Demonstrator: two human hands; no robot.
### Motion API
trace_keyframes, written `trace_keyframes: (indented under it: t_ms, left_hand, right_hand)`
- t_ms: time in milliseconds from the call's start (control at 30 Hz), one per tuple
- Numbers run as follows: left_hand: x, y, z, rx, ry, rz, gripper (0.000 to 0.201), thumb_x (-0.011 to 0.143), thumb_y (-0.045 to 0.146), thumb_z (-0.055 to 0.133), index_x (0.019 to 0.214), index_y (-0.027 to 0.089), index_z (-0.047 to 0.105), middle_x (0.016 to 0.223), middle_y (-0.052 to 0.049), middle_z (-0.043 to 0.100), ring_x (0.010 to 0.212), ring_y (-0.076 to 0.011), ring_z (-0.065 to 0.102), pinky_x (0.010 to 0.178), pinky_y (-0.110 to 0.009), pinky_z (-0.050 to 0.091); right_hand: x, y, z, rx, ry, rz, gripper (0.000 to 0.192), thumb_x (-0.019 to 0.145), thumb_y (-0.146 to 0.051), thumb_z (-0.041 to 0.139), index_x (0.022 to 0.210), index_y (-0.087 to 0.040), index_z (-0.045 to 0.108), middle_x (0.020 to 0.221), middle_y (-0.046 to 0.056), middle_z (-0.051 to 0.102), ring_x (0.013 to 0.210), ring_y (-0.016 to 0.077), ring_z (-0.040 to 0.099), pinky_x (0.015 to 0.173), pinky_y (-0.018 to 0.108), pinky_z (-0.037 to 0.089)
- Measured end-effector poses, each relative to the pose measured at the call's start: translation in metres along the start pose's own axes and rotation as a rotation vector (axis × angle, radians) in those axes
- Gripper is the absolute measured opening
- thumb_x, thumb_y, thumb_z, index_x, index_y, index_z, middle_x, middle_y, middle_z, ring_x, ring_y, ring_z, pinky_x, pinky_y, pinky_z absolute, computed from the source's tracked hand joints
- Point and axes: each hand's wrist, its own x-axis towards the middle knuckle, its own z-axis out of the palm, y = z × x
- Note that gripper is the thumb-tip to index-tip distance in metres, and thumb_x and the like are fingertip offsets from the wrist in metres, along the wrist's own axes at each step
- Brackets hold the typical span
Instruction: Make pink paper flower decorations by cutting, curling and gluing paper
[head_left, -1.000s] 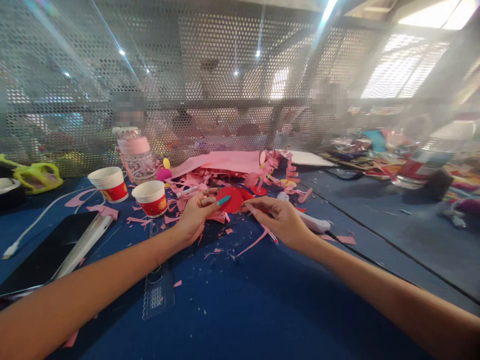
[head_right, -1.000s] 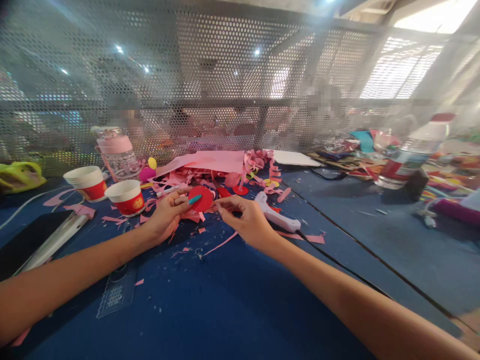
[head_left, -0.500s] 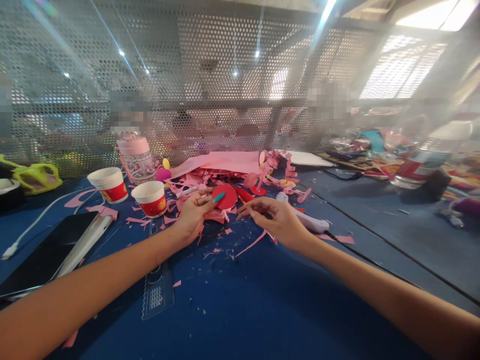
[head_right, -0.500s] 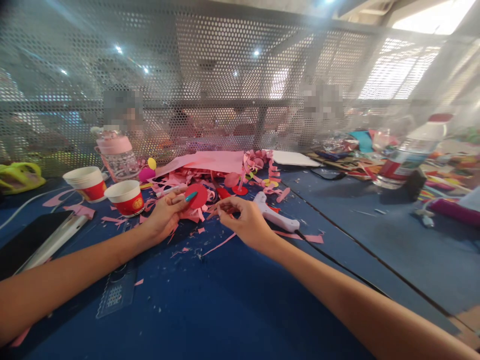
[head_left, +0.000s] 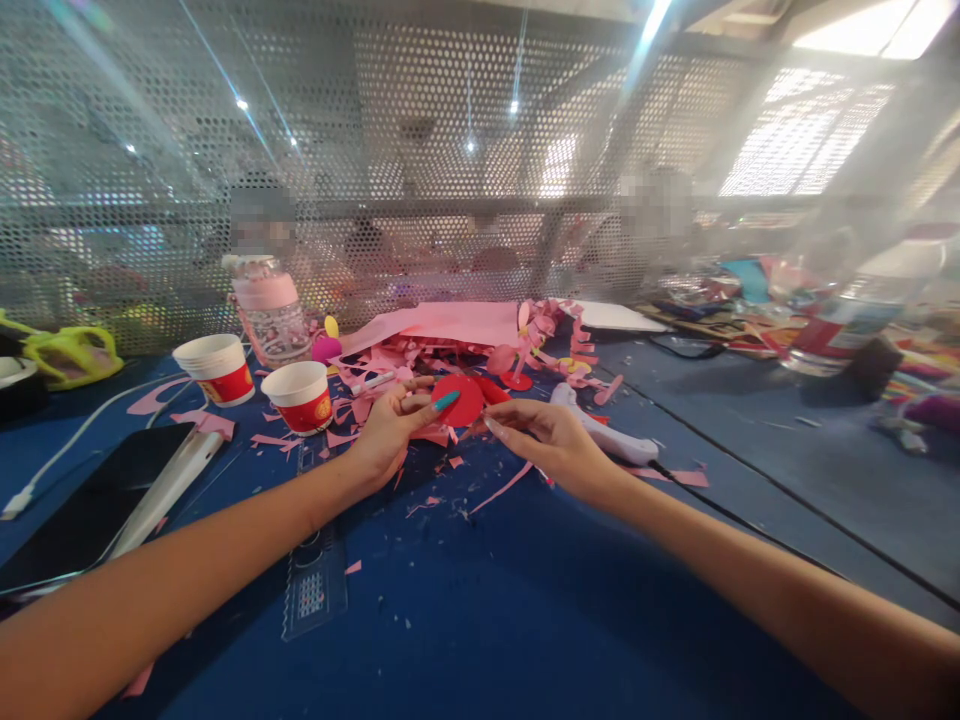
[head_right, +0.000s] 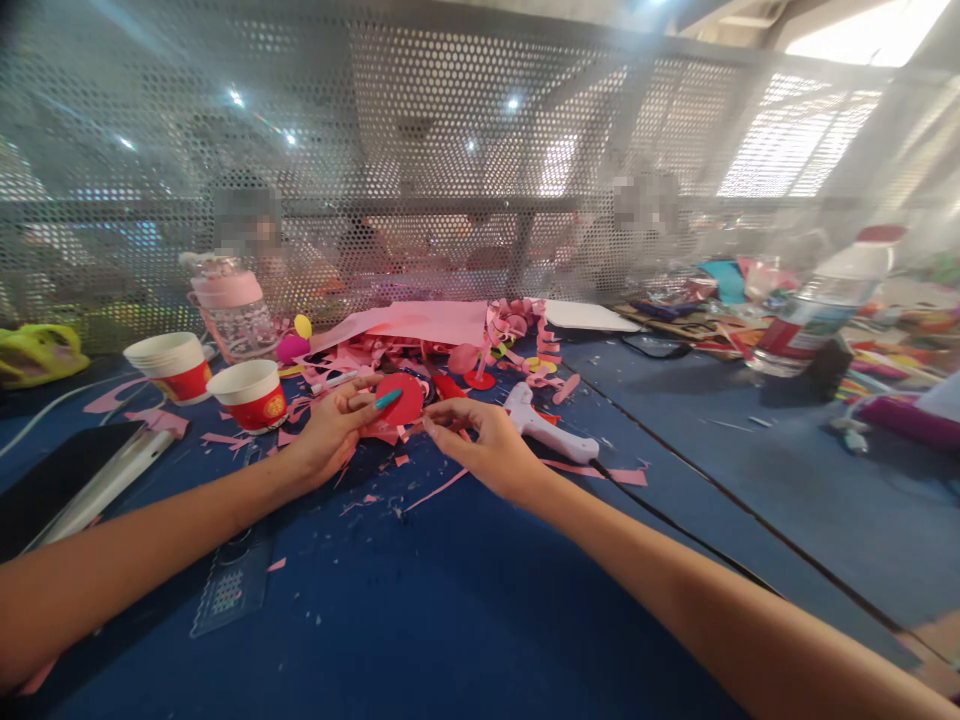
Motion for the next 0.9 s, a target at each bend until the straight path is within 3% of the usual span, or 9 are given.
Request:
trace_keyframes:
  t_ms: [233, 900]
  left_hand:
    - [-0.0016, 0.0011, 0.0019, 0.027, 0.005, -0.026, 0.055, 0.051, 0.018, 0.084, 0.097, 0.013, 0.055, 0.067, 0.001, 0.071, 0.064, -0.0119, 0.066, 0.068, -0.024, 0.051]
    - [-0.0023, -0.0008, -0.0007, 0.085, -0.031, -0.001, 0.054, 0.056, 0.021, 0.082, 0.101, 0.013, 0.054, 0.057, 0.006, 0.065, 0.059, -0.0091, 0.063, 0.066, -0.021, 0.048]
  right_hand:
    - [0.0008, 0.0005, 0.0001, 0.004, 0.005, -0.031, 0.029, 0.078, -0.038, 0.055, 0.091, -0.013, 0.065, 0.089, 0.01, 0.068, 0.081, 0.0195, 0.062, 0.074, 0.034, 0.048]
    - [0.0004, -0.0035, 0.0029, -0.147, 0.046, 0.039, 0.021, 0.075, -0.03, 0.054, 0.083, -0.015, 0.065, 0.085, 0.008, 0.07, 0.073, 0.0169, 0.061, 0.068, 0.03, 0.047]
